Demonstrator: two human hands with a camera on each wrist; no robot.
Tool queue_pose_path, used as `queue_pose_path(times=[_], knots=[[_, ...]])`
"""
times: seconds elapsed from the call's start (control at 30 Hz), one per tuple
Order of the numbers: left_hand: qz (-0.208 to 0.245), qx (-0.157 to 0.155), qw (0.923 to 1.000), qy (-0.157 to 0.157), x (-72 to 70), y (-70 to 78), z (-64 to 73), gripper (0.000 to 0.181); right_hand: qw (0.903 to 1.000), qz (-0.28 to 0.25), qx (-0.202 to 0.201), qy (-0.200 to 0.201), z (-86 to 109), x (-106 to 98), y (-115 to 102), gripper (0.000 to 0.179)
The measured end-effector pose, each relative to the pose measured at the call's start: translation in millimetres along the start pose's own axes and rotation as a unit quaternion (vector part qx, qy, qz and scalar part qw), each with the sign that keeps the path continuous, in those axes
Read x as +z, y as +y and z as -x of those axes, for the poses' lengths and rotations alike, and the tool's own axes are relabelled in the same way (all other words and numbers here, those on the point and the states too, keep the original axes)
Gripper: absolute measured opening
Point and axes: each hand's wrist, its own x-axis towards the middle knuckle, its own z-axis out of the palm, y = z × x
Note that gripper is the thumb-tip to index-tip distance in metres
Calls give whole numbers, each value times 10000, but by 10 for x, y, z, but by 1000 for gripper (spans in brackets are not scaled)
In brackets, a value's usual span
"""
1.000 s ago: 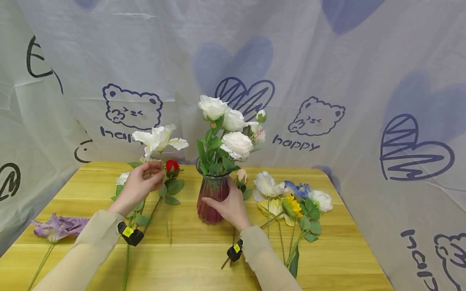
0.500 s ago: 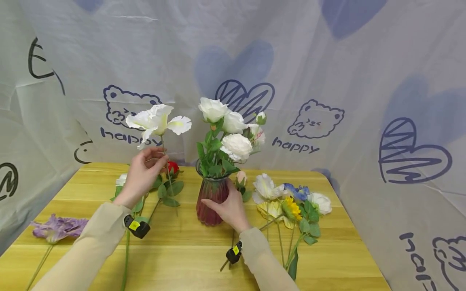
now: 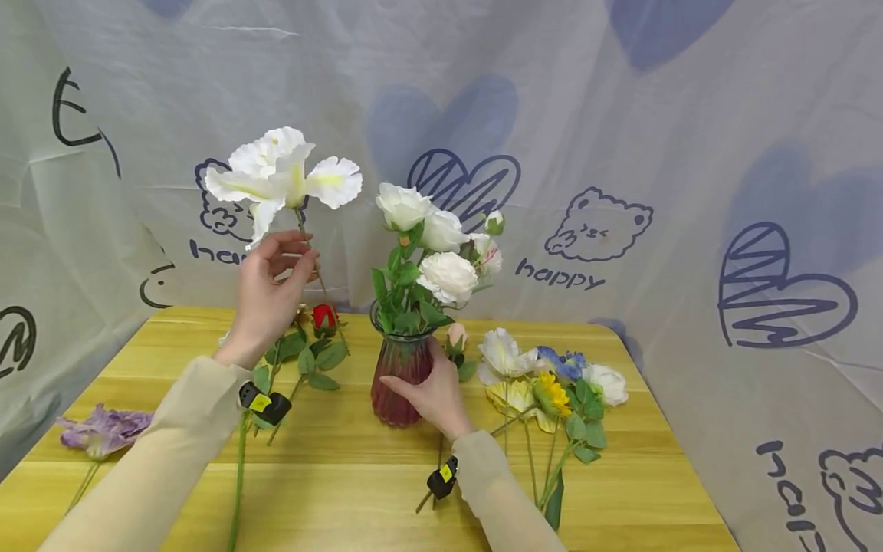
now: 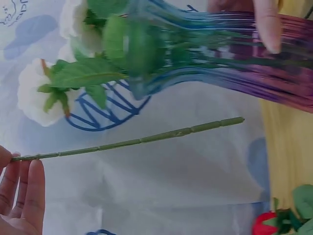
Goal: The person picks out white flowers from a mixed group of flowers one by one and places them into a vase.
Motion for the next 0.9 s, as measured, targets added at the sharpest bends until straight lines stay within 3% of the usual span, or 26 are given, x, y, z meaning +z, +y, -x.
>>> queue_pose_path(times=[0.27,0.47,0.63,0.9], knots=[[390,696,9956,485,5,246,-167,23,10000,22,17,34,-6,6,-2,77],[873,1170,9863,766,23,445,-277,23,10000,-22,-45,45,-9,4,10,78],[1128,1122,9853,619,99,526,-287,24,10000,-57,7,26,-11,2,18,83],[838,978,9915,178,230,461,-214,25,9999,89,131,-15,-9,3,1,82]])
